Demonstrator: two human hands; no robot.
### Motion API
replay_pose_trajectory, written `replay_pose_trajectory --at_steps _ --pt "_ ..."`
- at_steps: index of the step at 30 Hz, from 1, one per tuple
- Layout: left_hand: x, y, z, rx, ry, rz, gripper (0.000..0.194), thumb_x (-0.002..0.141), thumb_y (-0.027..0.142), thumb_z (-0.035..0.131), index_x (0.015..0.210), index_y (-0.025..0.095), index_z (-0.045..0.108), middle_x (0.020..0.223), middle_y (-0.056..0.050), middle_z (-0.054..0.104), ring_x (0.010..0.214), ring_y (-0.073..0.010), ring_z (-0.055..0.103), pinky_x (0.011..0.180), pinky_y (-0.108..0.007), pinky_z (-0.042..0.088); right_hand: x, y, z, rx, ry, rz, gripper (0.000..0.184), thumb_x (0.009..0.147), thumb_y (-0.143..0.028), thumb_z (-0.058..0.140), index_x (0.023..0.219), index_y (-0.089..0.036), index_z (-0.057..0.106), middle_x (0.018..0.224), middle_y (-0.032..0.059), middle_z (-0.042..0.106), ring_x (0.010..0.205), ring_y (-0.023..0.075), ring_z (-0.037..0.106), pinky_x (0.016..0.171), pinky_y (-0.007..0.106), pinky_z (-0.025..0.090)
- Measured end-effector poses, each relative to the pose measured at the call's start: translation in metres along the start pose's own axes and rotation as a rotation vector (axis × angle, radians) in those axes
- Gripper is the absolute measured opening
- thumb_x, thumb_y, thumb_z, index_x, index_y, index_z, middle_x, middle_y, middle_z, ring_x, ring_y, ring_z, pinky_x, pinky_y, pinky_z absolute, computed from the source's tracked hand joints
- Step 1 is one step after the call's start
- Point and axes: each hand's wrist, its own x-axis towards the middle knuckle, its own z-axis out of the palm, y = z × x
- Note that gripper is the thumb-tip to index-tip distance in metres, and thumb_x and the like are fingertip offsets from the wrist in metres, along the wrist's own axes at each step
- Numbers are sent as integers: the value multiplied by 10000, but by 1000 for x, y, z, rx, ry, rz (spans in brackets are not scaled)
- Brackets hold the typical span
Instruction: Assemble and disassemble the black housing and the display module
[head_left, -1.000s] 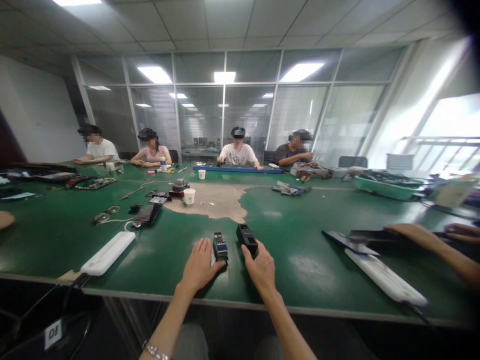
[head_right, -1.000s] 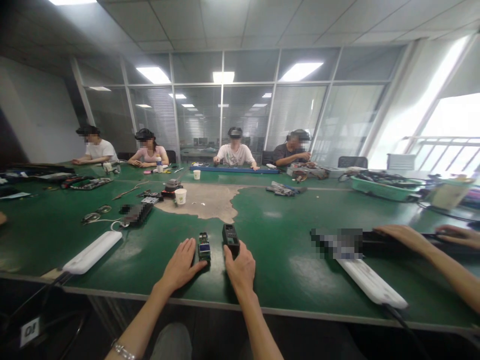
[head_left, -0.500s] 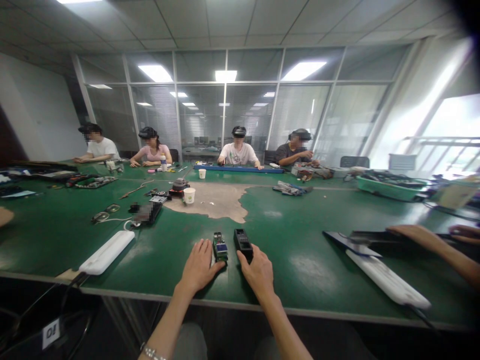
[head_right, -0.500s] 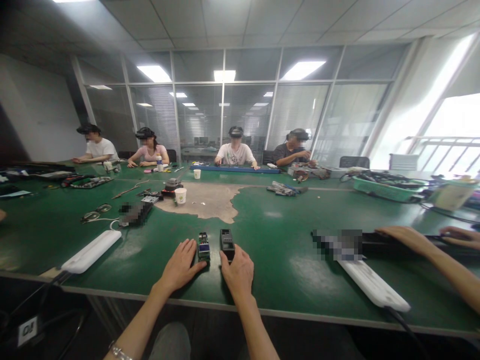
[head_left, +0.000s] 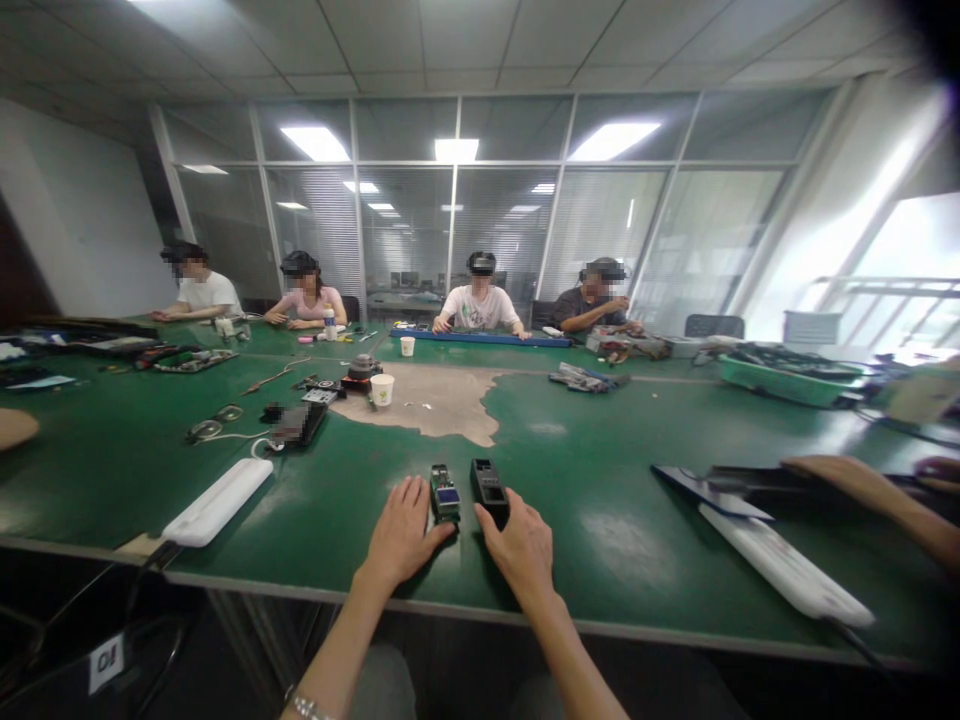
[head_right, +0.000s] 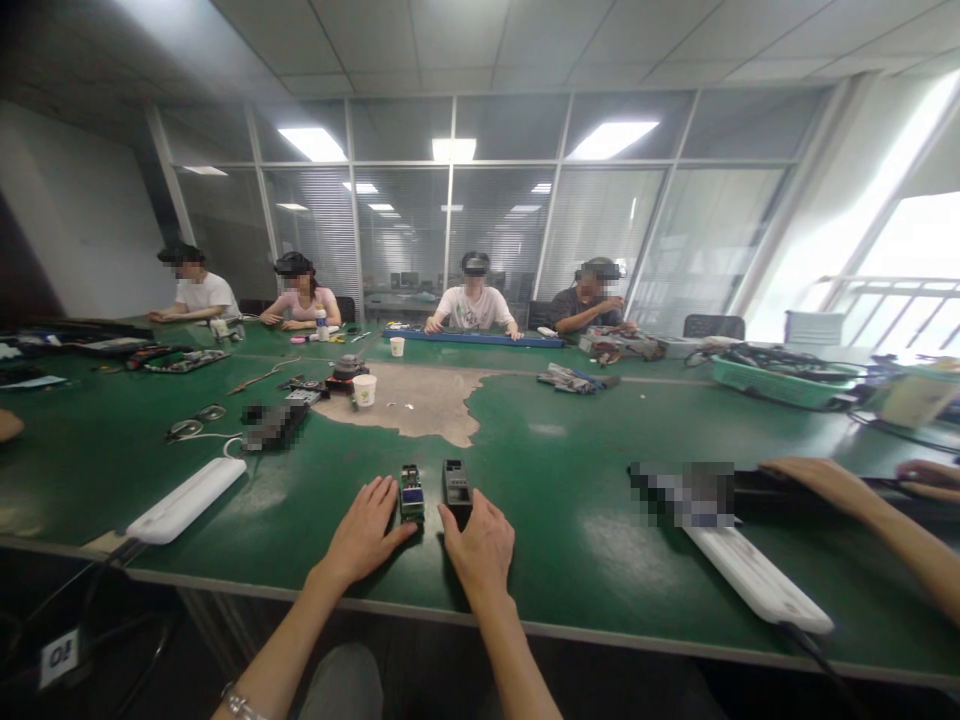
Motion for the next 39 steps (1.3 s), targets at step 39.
replay_pose_trajectory --at_steps 39 --pt "-2 -1 0 -3 -2 -7 734 864 460 458 1445 43 293 1546 -198 261 1451 -291 186 1179 -465 225 -2 -87 -19 50 -104 14 357 863 -500 515 1042 -209 616 856 81 695 850 245 645 781 331 377"
